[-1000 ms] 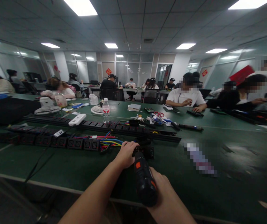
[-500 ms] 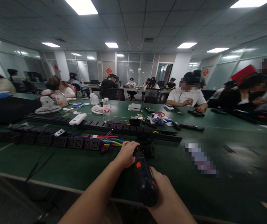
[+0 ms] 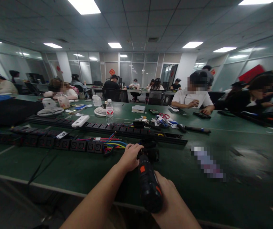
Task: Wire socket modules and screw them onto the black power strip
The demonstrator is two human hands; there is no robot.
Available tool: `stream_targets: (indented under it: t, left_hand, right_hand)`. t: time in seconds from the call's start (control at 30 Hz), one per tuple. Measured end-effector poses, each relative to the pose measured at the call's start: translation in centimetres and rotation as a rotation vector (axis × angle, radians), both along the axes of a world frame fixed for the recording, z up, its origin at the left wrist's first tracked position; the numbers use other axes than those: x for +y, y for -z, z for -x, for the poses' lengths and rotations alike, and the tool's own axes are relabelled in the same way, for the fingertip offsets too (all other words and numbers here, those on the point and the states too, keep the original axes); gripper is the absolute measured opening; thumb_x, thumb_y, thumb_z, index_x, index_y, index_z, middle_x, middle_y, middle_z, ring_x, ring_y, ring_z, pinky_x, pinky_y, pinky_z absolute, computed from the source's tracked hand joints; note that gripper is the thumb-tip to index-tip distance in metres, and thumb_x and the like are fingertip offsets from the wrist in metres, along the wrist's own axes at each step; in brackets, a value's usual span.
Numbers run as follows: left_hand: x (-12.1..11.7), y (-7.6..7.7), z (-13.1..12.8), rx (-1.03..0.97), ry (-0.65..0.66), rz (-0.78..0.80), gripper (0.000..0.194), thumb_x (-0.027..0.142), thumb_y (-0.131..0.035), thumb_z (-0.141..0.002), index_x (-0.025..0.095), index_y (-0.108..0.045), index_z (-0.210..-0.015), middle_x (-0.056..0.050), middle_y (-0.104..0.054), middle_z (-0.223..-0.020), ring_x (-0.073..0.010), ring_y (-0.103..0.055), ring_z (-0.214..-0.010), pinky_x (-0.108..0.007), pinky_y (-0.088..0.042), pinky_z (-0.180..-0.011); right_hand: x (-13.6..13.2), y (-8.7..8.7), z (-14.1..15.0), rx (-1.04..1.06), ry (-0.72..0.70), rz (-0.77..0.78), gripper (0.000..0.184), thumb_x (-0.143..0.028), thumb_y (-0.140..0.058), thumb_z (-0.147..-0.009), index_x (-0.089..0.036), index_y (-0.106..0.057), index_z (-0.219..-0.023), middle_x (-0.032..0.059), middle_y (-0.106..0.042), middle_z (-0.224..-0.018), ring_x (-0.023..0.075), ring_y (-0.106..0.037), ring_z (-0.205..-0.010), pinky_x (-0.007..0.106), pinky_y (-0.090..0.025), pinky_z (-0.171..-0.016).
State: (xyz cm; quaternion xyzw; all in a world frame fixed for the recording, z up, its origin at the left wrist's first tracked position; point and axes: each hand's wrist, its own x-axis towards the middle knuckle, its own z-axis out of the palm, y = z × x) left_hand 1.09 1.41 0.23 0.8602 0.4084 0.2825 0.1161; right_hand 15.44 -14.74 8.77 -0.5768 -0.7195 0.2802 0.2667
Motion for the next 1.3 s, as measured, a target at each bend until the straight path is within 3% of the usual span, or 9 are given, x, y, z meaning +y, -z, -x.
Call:
stream_targets:
  t: [0.3,0.67,1.1,1.3]
  left_hand:
    - [0.22,0.44,-0.03,-0.018,0.009,-0.046,0.042,0.014,-0.054,-0.078,0.023,-0.052,-0.119,-0.005,-0.059,-0.117,-0.0208,-0.052,-0.111,-0.038,-0.026,-0.104]
    - [-0.03,-0.03,-0.03,0.026,-0.006,-0.012,0.043,0.013,-0.053,-0.078,0.023,-0.051,-0.12,-0.005,-0.059,-0.117,-0.0206,-0.052,-0.112,-0.038,-0.026,-0.105]
    - [-0.06,-0.09,0.01,0.024,0.001,-0.021,0.044,0.012,-0.052,-0.078,0.022,-0.05,-0.12,-0.006,-0.058,-0.117,-0.0218,-0.052,-0.111,-0.039,-0.026,-0.104]
    - [0.03,0.05,-0.09,0.026,-0.01,-0.008,0.044,0.012,-0.053,-0.077,0.023,-0.051,-0.12,-0.005,-0.059,-0.119,-0.0213,-0.052,-0.112,-0.038,-0.026,-0.104]
  right_hand:
    - [-0.1,0.31,-0.06,0.067,-0.026,-0.008,0.025,-0.014,-0.051,-0.081,-0.022,-0.059,-0.103,0.0057,-0.07,-0.092,0.0211,-0.067,-0.082,0.031,-0.048,-0.071]
    - [0.08,0.02,0.1,-0.039,0.0,0.016,0.026,-0.014,-0.05,-0.079,-0.021,-0.058,-0.103,0.0077,-0.069,-0.09,0.0244,-0.066,-0.083,0.036,-0.047,-0.076]
    - [-0.03,0.38,-0.08,-0.027,0.0,0.004,0.032,-0.012,-0.051,-0.079,-0.02,-0.057,-0.109,0.0088,-0.069,-0.095,0.0247,-0.065,-0.086,0.035,-0.047,-0.075]
    - [0.07,0.3,-0.09,-0.021,-0.01,0.009,0.026,-0.016,-0.051,-0.081,-0.021,-0.058,-0.106,0.0081,-0.069,-0.097,0.0238,-0.065,-0.087,0.034,-0.047,-0.075]
